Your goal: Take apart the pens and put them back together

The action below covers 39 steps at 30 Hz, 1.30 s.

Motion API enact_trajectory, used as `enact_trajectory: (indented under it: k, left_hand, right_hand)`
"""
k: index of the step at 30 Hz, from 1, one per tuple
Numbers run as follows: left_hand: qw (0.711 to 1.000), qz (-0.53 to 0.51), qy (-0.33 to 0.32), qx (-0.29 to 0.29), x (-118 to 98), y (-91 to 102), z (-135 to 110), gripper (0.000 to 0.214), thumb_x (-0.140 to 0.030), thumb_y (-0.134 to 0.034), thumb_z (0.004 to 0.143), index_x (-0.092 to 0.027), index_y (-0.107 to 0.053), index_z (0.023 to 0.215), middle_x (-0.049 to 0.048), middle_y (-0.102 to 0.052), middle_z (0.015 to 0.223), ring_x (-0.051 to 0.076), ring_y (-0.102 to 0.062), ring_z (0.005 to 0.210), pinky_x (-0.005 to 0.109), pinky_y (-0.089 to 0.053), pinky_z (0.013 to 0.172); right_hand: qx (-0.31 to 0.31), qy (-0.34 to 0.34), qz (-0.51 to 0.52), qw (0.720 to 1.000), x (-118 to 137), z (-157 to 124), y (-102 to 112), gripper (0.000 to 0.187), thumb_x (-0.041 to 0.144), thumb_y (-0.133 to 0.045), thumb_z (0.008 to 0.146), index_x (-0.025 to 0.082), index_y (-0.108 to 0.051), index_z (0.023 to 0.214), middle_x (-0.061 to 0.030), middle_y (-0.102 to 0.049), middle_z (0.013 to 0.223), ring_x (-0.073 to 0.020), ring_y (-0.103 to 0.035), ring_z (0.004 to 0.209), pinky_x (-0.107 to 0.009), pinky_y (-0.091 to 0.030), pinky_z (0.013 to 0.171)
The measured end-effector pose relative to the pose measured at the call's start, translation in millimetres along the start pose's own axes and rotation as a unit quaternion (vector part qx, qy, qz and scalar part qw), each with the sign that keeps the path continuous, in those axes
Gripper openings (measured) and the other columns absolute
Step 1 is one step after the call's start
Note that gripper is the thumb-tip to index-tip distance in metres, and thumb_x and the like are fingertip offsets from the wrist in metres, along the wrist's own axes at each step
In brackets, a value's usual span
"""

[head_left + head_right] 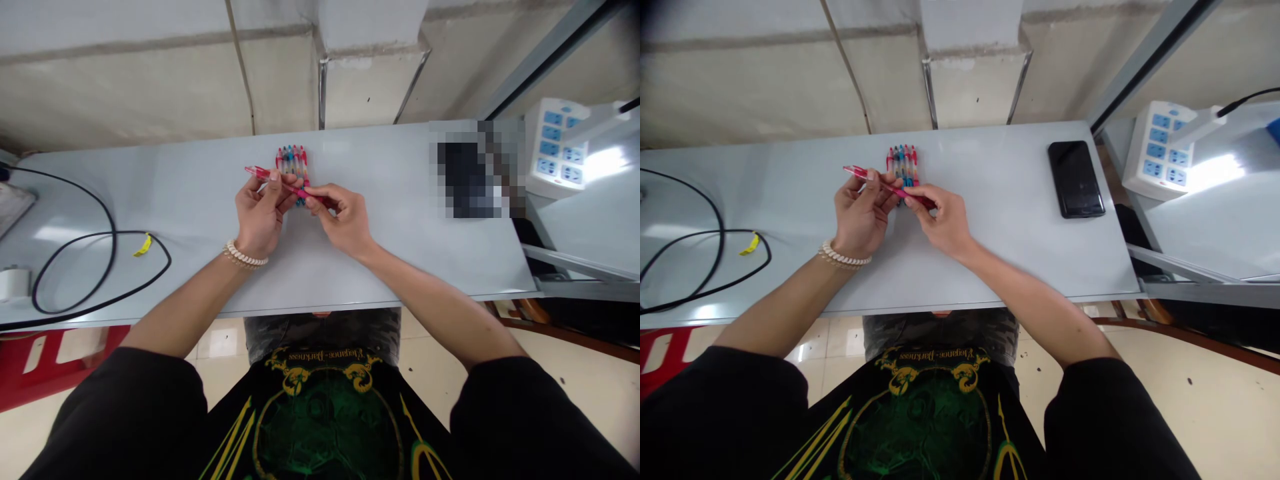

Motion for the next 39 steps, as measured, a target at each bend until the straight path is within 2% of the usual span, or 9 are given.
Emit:
enact_trajectory:
  k: [3,8,12,17,23,26,30,35,39]
  left_hand:
    - [1.000,-0.003,-0.005,0.001,-1.1,0.0,0.1,0.033,-0.048,-0.094,0.090,-0.024,-0.072,0.092,0.0016,-0.082,0.097,0.018,-0.083,0.098,0.027,-0.069,0.084]
    - [1.000,0.002,-0.004,0.003,-2.7,-1.8,-0.5,0.027,-0.043,-0.088,0.098,-0.022,-0.072,0.092,0.0003,-0.083,0.096,0.015,-0.081,0.093,0.025,-0.066,0.081]
    - [1.000,0.014,0.000,-0.007,-2.5,-0.3,-0.4,0.029,-0.046,-0.090,0.094,-0.023,-0.072,0.091,0.0031,-0.082,0.098,0.018,-0.082,0.096,0.026,-0.068,0.082]
    - [1.000,0.001,-0.009,-0.001,-4.9,-1.2,0.1,0.030,-0.046,-0.091,0.093,-0.024,-0.072,0.088,0.0030,-0.081,0.096,0.017,-0.081,0.092,0.027,-0.067,0.083]
    - [1.000,-0.015,-0.003,0.006,-5.4,-1.6,0.8,0.021,-0.038,-0.085,0.099,-0.024,-0.074,0.089,0.0002,-0.081,0.092,0.015,-0.079,0.090,0.027,-0.065,0.082]
    - [1.000,-0.023,-0.008,0.007,-5.5,-1.0,1.6,0.025,-0.042,-0.090,0.095,-0.024,-0.074,0.088,0.0011,-0.081,0.092,0.015,-0.080,0.089,0.027,-0.065,0.081]
    - [1.000,0.010,-0.019,-0.001,-6.0,1.4,2.3,0.037,-0.055,-0.093,0.089,-0.025,-0.071,0.090,0.0015,-0.080,0.094,0.018,-0.080,0.095,0.029,-0.066,0.084]
    - [0.999,0.020,-0.024,0.007,-7.7,2.8,2.7,0.025,-0.048,-0.088,0.095,-0.028,-0.073,0.090,-0.0017,-0.081,0.095,0.017,-0.078,0.096,0.033,-0.065,0.088]
    - [0.998,0.063,-0.004,0.000,-6.6,5.3,3.8,0.029,-0.052,-0.084,0.099,-0.027,-0.070,0.096,-0.0012,-0.081,0.099,0.023,-0.076,0.119,0.035,-0.062,0.091]
  right_hand:
    - [-0.023,0.040,-0.014,0.999,5.2,0.8,3.7,0.046,0.069,-0.075,0.099,0.023,-0.082,0.102,-0.0058,-0.080,0.099,-0.0179,-0.073,0.089,-0.034,-0.062,0.081]
    - [-0.006,-0.005,0.002,1.000,2.2,0.4,-1.4,0.050,0.070,-0.074,0.099,0.021,-0.078,0.108,-0.0047,-0.081,0.099,-0.0164,-0.075,0.088,-0.032,-0.061,0.083]
    - [-0.014,-0.025,-0.011,1.000,3.8,-0.7,-0.5,0.055,0.076,-0.073,0.096,0.021,-0.076,0.106,-0.0035,-0.080,0.093,-0.0157,-0.073,0.082,-0.031,-0.059,0.077]
    - [-0.023,-0.023,-0.022,0.999,5.5,-1.0,1.9,0.054,0.075,-0.071,0.098,0.022,-0.076,0.104,-0.0018,-0.075,0.085,-0.0139,-0.066,0.072,-0.030,-0.055,0.069]
    - [-0.024,-0.030,-0.031,0.999,4.3,-1.1,2.4,0.057,0.078,-0.069,0.097,0.022,-0.075,0.104,-0.0008,-0.072,0.081,-0.0136,-0.062,0.069,-0.030,-0.052,0.065]
    - [-0.024,-0.029,-0.030,0.999,5.5,-1.4,2.4,0.057,0.078,-0.068,0.098,0.022,-0.075,0.103,-0.0004,-0.070,0.079,-0.0131,-0.060,0.068,-0.029,-0.051,0.064]
    - [-0.024,-0.028,-0.028,0.999,6.2,-1.4,2.4,0.057,0.078,-0.068,0.098,0.021,-0.074,0.103,-0.0002,-0.069,0.078,-0.0128,-0.060,0.067,-0.029,-0.050,0.063]
    - [-0.027,-0.031,-0.022,0.999,5.1,-1.0,2.5,0.060,0.081,-0.068,0.096,0.021,-0.074,0.102,-0.0001,-0.070,0.078,-0.0123,-0.059,0.067,-0.028,-0.050,0.063]
    - [-0.025,-0.030,-0.023,0.999,5.1,-1.1,2.5,0.059,0.079,-0.068,0.097,0.021,-0.074,0.102,-0.0003,-0.069,0.078,-0.0125,-0.059,0.067,-0.029,-0.050,0.063]
Point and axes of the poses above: each hand's wrist, its own z-axis towards the middle knuckle, its own y-axis out of the back of the hand, x = y × z, the point moved 8 cm from there along z, towards the middle knuckle
